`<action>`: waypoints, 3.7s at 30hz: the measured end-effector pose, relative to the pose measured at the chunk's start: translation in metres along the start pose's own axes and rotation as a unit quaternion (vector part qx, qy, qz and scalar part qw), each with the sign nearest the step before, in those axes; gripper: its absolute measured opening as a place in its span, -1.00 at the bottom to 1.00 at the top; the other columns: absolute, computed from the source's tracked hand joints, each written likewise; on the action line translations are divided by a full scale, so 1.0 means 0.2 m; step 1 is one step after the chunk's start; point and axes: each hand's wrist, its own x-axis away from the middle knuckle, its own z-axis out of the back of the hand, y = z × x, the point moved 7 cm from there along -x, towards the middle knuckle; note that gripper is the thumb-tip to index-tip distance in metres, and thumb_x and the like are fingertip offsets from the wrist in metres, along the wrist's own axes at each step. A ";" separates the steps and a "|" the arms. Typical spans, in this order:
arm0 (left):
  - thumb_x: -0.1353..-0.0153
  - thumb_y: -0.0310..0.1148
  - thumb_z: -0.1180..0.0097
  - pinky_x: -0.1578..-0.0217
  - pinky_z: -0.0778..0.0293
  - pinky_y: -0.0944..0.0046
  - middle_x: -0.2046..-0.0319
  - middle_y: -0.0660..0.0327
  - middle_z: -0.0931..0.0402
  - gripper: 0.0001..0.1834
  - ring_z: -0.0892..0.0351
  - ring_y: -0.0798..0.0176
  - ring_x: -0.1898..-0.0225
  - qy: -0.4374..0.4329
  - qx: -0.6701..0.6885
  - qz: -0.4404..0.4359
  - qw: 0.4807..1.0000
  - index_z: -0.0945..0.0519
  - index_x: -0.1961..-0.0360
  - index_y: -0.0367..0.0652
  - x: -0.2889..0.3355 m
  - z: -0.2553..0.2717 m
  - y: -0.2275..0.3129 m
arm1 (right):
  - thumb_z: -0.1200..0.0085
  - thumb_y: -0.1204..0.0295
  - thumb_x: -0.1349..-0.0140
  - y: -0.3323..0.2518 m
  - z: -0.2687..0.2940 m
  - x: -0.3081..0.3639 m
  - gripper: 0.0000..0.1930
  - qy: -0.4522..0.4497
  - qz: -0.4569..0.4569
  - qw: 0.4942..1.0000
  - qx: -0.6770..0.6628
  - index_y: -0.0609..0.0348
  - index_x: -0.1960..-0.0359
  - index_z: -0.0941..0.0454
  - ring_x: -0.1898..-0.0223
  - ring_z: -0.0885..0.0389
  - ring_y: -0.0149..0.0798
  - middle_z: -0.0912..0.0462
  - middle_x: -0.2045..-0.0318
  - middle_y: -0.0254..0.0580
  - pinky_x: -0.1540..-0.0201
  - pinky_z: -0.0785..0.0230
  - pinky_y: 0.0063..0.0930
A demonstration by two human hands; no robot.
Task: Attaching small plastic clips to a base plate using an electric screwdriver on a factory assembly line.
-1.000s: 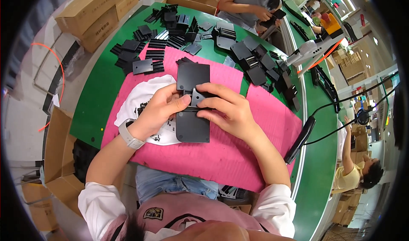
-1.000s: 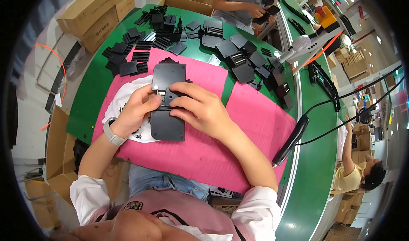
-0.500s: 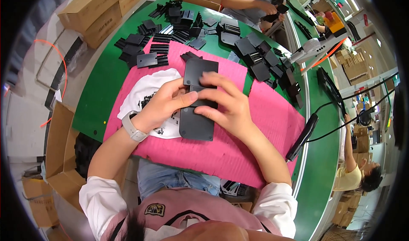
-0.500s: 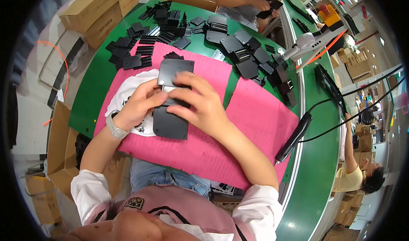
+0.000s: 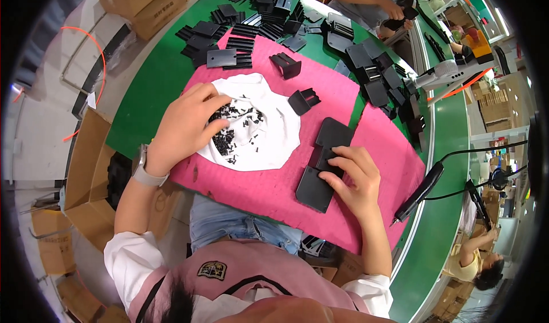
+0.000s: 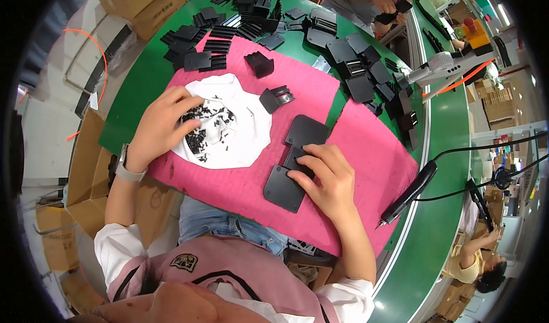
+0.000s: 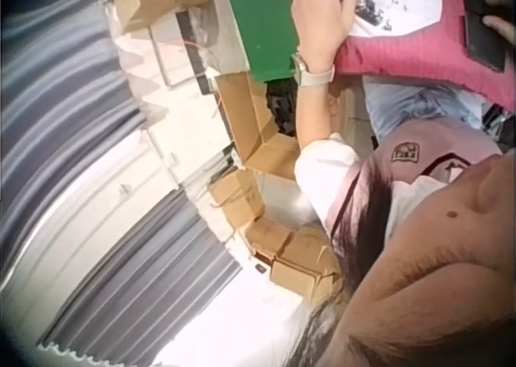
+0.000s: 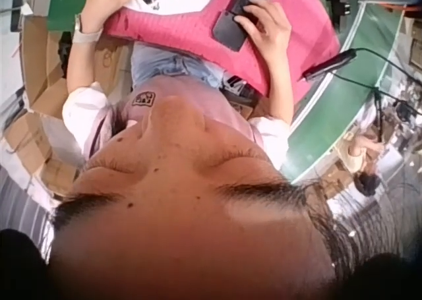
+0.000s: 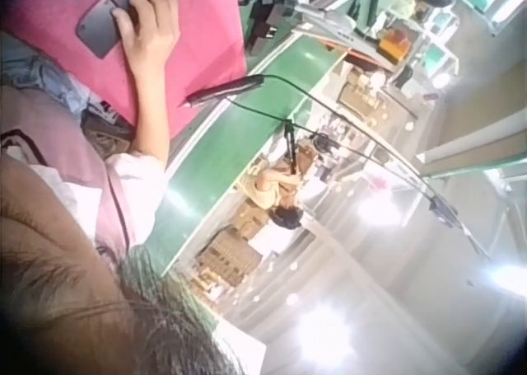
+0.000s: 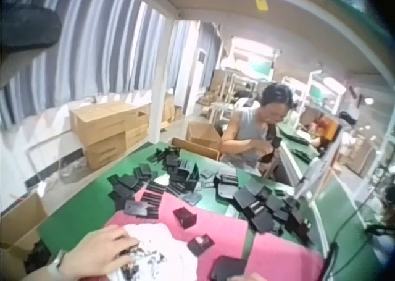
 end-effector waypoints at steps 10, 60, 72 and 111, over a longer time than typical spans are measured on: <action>0.03 -0.52 -0.20 0.39 -0.35 0.20 0.48 0.14 -0.42 -0.89 -0.46 0.09 0.39 0.039 -0.035 0.028 0.998 -0.53 0.44 -0.28 -0.03 -0.01 0.01 | -0.28 0.55 0.14 0.04 0.21 0.06 -0.73 0.032 -0.111 0.991 0.068 0.23 0.31 -0.59 0.16 -0.57 -0.05 -0.59 0.19 -0.07 0.10 -0.42 -0.31; -0.18 -0.44 -0.18 0.36 -0.43 0.51 0.40 0.20 -0.57 -0.84 -0.50 0.46 0.45 -0.169 0.705 0.141 0.674 -0.58 0.26 -0.31 -0.25 -0.55 0.52 | 0.19 0.04 -0.33 -0.06 0.56 -0.24 -0.57 0.166 0.064 0.787 -0.591 0.01 -0.10 -0.25 0.63 -0.34 -0.42 -0.35 0.54 -0.40 0.30 -0.29 -0.38; -0.12 -0.56 -0.20 0.38 -0.47 0.48 0.42 0.21 -0.58 -0.88 -0.52 0.46 0.44 -0.138 0.581 0.084 0.798 -0.59 0.30 -0.36 -0.23 -0.47 0.52 | 0.19 0.19 -0.31 0.00 0.46 -0.25 -0.69 0.216 0.003 0.764 -0.608 0.03 0.01 -0.34 0.70 -0.30 -0.41 -0.32 0.61 -0.40 0.39 -0.30 -0.38; -0.05 -0.59 -0.18 0.47 -0.36 0.48 0.49 0.22 -0.55 -0.92 -0.46 0.48 0.49 -0.109 0.409 0.083 0.902 -0.63 0.39 -0.34 -0.15 -0.57 0.47 | -0.13 0.42 -0.07 0.09 0.28 -0.16 -0.69 0.097 -0.049 0.859 -0.500 0.17 0.26 -0.24 0.82 -0.20 -0.44 -0.31 0.75 -0.27 0.77 -0.12 -0.58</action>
